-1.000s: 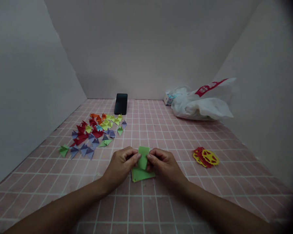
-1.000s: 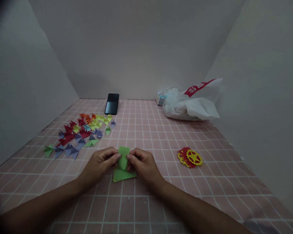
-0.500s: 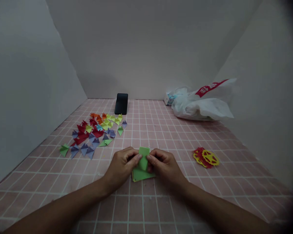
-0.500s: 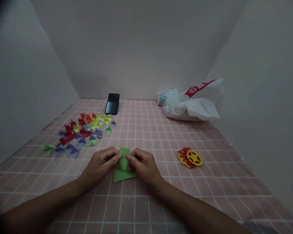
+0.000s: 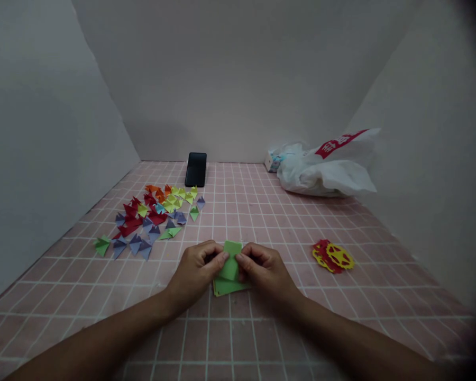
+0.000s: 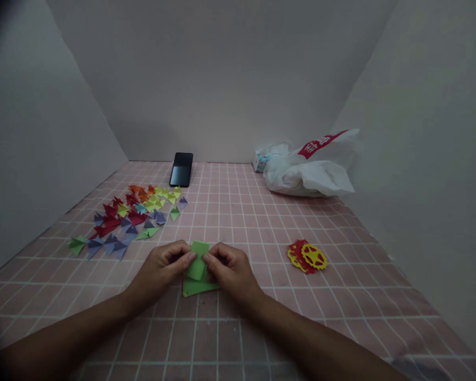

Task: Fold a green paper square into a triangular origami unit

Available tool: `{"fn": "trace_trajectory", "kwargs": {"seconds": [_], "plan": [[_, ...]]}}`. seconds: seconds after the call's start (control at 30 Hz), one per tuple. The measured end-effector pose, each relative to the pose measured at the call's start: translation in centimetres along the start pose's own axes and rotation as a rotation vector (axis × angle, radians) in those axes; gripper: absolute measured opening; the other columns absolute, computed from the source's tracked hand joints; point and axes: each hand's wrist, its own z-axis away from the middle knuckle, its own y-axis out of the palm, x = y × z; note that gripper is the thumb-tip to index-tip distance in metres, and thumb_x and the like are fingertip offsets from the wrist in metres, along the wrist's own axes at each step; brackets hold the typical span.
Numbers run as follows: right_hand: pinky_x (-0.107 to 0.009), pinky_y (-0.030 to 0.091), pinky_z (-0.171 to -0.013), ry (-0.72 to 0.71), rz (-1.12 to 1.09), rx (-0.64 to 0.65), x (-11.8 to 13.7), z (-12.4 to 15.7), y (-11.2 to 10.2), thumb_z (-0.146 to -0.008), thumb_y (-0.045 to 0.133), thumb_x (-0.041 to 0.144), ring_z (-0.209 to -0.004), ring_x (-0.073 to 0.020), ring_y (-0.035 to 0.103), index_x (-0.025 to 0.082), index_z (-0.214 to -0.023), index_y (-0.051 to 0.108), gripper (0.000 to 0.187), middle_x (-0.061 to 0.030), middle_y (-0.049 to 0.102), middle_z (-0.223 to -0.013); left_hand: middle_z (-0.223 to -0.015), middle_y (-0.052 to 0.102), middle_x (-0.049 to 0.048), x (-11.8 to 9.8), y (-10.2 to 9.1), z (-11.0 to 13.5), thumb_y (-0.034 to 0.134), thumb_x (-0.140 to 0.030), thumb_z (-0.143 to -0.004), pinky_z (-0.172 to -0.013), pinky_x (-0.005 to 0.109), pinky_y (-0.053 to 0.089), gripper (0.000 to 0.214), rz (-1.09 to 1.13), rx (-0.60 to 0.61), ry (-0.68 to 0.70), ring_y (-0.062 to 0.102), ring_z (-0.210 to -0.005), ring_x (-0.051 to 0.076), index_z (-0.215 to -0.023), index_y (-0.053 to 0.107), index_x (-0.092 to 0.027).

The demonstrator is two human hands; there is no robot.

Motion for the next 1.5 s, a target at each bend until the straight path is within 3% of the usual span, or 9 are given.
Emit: {"fn": "trace_trajectory", "kwargs": {"seconds": [0.3, 0.5, 0.6, 0.8, 1.23, 1.5], "plan": [[-0.024, 0.042, -0.053, 0.06, -0.177, 0.03, 0.1, 0.2, 0.0, -0.081, 0.067, 0.04, -0.05, -0.0106, 0.052, 0.019, -0.068, 0.055, 0.027, 0.0027, 0.059, -0.055, -0.063, 0.052, -0.0015, -0.6, -0.1, -0.2, 0.054, -0.026, -0.082, -0.056, 0.023, 0.036, 0.022, -0.051, 0.039, 0.018, 0.047, -0.059, 0.012, -0.062, 0.056, -0.017], [-0.025, 0.044, -0.052, 0.045, -0.18, 0.046, 0.6, 0.3, -0.2, -0.086, 0.06, 0.049, -0.051, -0.0116, 0.054, 0.018, -0.064, 0.057, 0.038, 0.0005, 0.059, -0.055, -0.064, 0.052, -0.0015, -0.5, -0.2, -0.2, 0.056, -0.032, -0.08, -0.057, 0.023, 0.039, 0.022, 0.063, 0.088, -0.079, 0.047, -0.06, 0.012, -0.065, 0.055, -0.017], [-0.024, 0.042, -0.051, 0.069, -0.2, 0.068, 0.4, 0.1, -0.1, -0.082, 0.065, 0.05, -0.049, -0.0109, 0.052, 0.018, -0.072, 0.059, 0.034, 0.0025, 0.057, -0.055, -0.063, 0.05, -0.002, -0.4, -0.3, -0.2, 0.057, -0.034, -0.08, -0.056, 0.023, 0.038, 0.023, 0.095, 0.094, -0.098, 0.045, -0.059, 0.012, -0.064, 0.055, -0.017], [-0.023, 0.037, -0.052, 0.086, -0.216, 0.139, -0.7, 0.1, 0.6, -0.077, 0.07, 0.044, -0.054, -0.0097, 0.046, 0.017, -0.073, 0.061, 0.029, 0.0027, 0.052, -0.061, -0.061, 0.048, -0.0033, -0.2, -0.1, -0.1, 0.057, -0.033, -0.08, -0.053, 0.022, 0.036, 0.023, 0.146, 0.045, -0.101, 0.043, -0.057, 0.011, -0.065, 0.054, -0.017], [-0.022, 0.037, -0.049, -0.007, -0.166, 0.09, -0.5, 1.0, 1.5, -0.095, 0.048, 0.041, -0.05, -0.0099, 0.048, 0.02, -0.082, 0.052, 0.025, 0.0035, 0.053, -0.059, -0.057, 0.045, -0.005, 0.3, 0.7, 0.3, 0.057, -0.037, -0.083, -0.05, 0.022, 0.034, 0.028, 0.183, -0.063, -0.121, 0.04, -0.052, 0.009, -0.064, 0.049, -0.018], [-0.02, 0.031, -0.041, 0.123, -0.224, 0.073, -0.5, 0.7, 1.7, -0.086, 0.06, 0.045, -0.04, -0.0067, 0.046, 0.018, -0.071, 0.051, 0.032, 0.0039, 0.055, -0.058, -0.055, 0.043, -0.006, 0.5, 0.7, 0.2, 0.058, -0.036, -0.082, -0.049, 0.022, 0.033, 0.031, 0.227, -0.127, -0.146, 0.039, -0.051, 0.009, -0.06, 0.045, -0.019]]}}
